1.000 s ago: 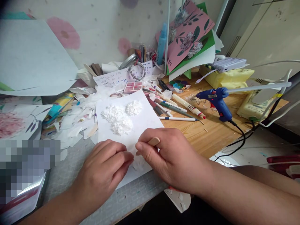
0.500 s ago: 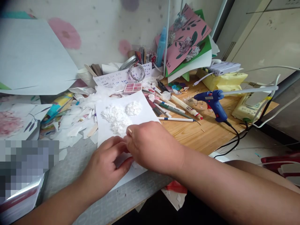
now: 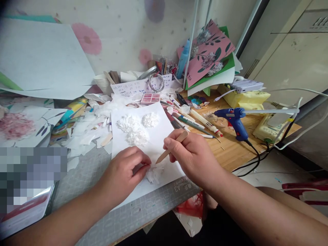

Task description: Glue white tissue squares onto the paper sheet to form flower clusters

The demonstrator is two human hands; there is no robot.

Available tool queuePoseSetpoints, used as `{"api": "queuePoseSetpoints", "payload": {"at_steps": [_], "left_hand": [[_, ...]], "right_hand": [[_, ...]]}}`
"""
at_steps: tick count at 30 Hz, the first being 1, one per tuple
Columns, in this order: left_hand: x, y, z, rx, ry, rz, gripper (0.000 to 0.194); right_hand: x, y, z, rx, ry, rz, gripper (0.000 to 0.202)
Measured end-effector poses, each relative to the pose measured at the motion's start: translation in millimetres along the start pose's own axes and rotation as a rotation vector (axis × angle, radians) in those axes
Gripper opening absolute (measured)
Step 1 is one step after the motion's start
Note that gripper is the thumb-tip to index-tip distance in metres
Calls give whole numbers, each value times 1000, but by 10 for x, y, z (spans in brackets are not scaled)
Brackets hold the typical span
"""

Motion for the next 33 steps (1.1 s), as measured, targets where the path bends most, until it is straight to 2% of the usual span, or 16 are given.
{"api": "queuePoseSetpoints", "payload": {"at_steps": [2, 5, 7, 11, 15, 18, 26, 30, 33], "left_hand": [[-13, 0, 2, 12, -9, -9, 10], [-27, -4, 9, 21, -25, -17, 9], [-23, 6, 20, 25, -17, -41, 8], [23, 64, 0, 42, -31, -131, 13], [90, 56, -93, 27, -137, -56, 12], [151, 40, -151, -32, -158, 3, 13], [216, -38, -229, -213, -221, 204, 16], [245, -20, -289, -224, -269, 197, 19], [311, 77, -383, -196, -318, 113, 20]], "right_hand": [[60, -7, 62, 25, 70, 18, 32], [99, -79, 82, 50, 101, 123, 28], [86, -122, 50, 65, 79, 162, 28], [16, -148, -76, 31, -2, 131, 32], [-17, -139, -226, -41, -119, 71, 29], [-6, -139, -300, -109, -173, 40, 27], [13, -160, -336, -214, -206, 32, 26], [12, -148, -305, -204, -202, 49, 27], [17, -110, -260, -191, -188, 40, 30]]}}
Point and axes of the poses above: each hand's wrist, its own x-axis away from the middle knuckle, its own y-axis out of the back of the hand, z = x × y, the point moved 4 cm from there along -x, towards the middle knuckle, and after that the axes turned 7 degrees about z, right-handed, at the moved point
